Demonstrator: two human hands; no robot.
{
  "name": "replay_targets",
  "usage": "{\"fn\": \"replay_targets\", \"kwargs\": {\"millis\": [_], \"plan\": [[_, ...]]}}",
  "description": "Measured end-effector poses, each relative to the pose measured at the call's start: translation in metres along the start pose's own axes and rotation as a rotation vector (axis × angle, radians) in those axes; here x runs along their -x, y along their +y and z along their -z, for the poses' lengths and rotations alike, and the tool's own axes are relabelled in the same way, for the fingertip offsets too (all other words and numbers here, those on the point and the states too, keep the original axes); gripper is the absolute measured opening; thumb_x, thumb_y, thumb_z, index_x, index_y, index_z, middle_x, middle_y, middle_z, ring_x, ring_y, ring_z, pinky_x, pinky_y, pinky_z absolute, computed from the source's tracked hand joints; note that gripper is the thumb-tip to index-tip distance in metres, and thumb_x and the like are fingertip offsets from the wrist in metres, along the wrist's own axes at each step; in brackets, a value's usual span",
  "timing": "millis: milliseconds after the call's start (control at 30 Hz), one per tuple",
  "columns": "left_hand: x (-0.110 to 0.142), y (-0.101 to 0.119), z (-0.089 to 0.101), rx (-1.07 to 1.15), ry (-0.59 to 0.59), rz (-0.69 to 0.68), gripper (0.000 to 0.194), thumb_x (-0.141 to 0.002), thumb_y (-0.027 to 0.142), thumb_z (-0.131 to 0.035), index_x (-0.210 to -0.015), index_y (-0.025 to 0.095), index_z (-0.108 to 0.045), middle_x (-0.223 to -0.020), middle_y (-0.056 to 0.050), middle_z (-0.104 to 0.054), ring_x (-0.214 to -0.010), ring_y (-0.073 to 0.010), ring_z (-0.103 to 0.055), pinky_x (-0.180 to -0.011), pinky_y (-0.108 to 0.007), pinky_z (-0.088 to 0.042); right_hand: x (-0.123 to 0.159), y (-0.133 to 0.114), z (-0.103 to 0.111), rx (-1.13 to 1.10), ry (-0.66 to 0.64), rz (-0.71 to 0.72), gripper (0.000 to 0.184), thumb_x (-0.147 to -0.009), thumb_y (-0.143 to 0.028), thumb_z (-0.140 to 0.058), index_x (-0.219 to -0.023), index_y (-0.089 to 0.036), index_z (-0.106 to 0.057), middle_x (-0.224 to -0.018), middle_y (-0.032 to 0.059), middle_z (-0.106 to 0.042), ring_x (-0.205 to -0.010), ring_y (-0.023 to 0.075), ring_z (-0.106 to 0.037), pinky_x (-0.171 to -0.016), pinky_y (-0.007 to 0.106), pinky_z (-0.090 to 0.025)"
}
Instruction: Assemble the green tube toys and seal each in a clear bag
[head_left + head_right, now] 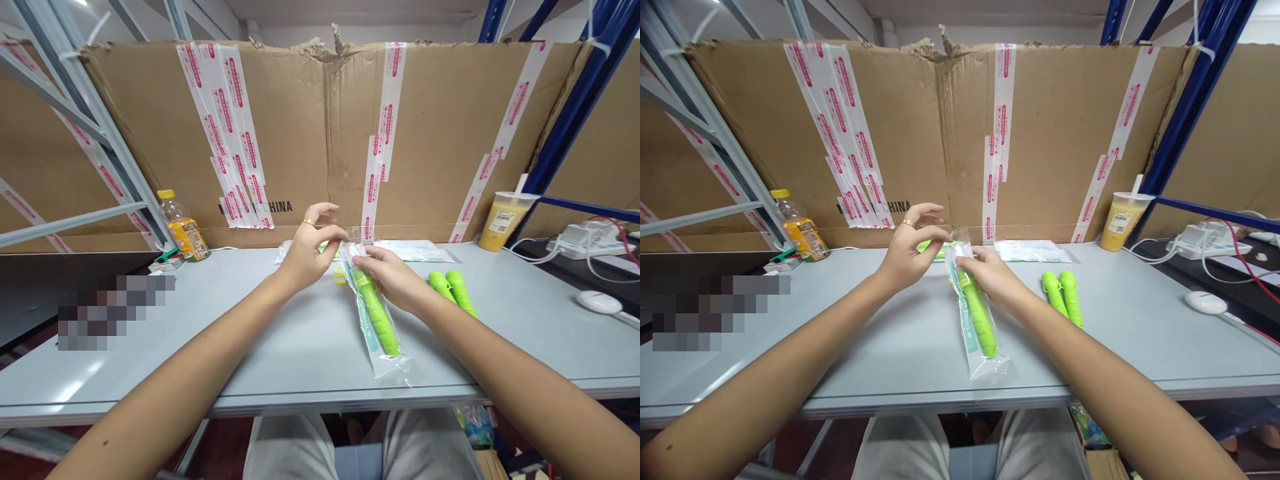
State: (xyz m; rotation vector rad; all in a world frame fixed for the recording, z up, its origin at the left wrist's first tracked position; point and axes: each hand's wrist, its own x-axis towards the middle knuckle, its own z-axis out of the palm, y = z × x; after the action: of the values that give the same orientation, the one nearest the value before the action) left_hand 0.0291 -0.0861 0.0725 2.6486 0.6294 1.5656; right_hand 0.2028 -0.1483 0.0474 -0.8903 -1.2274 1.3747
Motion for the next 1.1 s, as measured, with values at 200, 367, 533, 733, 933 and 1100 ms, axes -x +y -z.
{"fn": "replay_targets", "kwargs": {"millis": [200,367,533,733,933,1100], "plan": [[-0.004,-0.007,0.014,-0.091,-0.254,0.129,0.021,-0.088,0.020,-0.056,-0.092,0.025,-0.076,-0.129,-0.008,-0.056,-0.115,-0.0237,-0.058,-0.103,-0.044,-0.046,0.004,-0.004,0.004,0.157,-0.080,0.038,0.019,-0.080,-0.033,-0.070,-0.093,-0.020,-0.065,-0.079,0.0006,-0.063,-0.071,0.0163,-0.058,-0.067,0.031,-0.047],[-0.011,-0.011,0.029,0.218,-0.502,0.303,0.019,-0.086,0.030,-0.062,-0.096,0.027,-0.078,-0.124,-0.007,-0.064,-0.113,-0.0233,-0.061,-0.096,-0.038,-0.049,0.006,-0.006,0.007,0.182,-0.159,0.043,0.017,-0.080,-0.034,-0.070,-0.089,-0.020,-0.067,-0.083,0.0017,-0.065,-0.075,0.0169,-0.058,-0.069,0.031,-0.046],[-0.016,-0.012,0.040,0.381,-0.702,0.315,0.028,-0.081,0.034,-0.071,-0.108,0.028,-0.077,-0.125,-0.008,-0.068,-0.116,-0.0242,-0.062,-0.098,-0.037,-0.047,0.007,-0.006,0.010,0.188,-0.255,-0.002,0.020,-0.082,-0.037,-0.069,-0.093,-0.020,-0.068,-0.078,0.0002,-0.061,-0.068,0.0156,-0.057,-0.063,0.030,-0.045],[-0.016,-0.017,0.038,0.395,-0.719,0.341,0.024,-0.082,0.035,-0.070,-0.103,0.027,-0.078,-0.120,-0.008,-0.069,-0.111,-0.0228,-0.063,-0.092,-0.033,-0.050,0.007,-0.004,0.009,0.230,-0.271,0.019,0.020,-0.086,-0.039,-0.067,-0.092,-0.020,-0.067,-0.077,-0.0004,-0.061,-0.068,0.0145,-0.056,-0.067,0.030,-0.045],[-0.016,-0.019,0.039,0.372,-0.712,0.348,0.020,-0.082,0.038,-0.071,-0.094,0.025,-0.080,-0.115,-0.009,-0.071,-0.106,-0.0232,-0.065,-0.094,-0.036,-0.049,0.007,-0.003,0.007,0.255,-0.258,0.004,0.022,-0.084,-0.040,-0.069,-0.090,-0.019,-0.067,-0.079,0.0006,-0.062,-0.071,0.0151,-0.055,-0.064,0.028,-0.040],[-0.016,-0.017,0.039,0.436,-0.730,0.336,0.022,-0.082,0.037,-0.072,-0.099,0.027,-0.079,-0.116,-0.009,-0.071,-0.110,-0.0240,-0.064,-0.093,-0.036,-0.050,0.007,-0.002,0.006,0.277,-0.237,0.055,0.024,-0.084,-0.040,-0.070,-0.096,-0.018,-0.070,-0.085,0.0018,-0.063,-0.075,0.0152,-0.055,-0.068,0.029,-0.040]]}}
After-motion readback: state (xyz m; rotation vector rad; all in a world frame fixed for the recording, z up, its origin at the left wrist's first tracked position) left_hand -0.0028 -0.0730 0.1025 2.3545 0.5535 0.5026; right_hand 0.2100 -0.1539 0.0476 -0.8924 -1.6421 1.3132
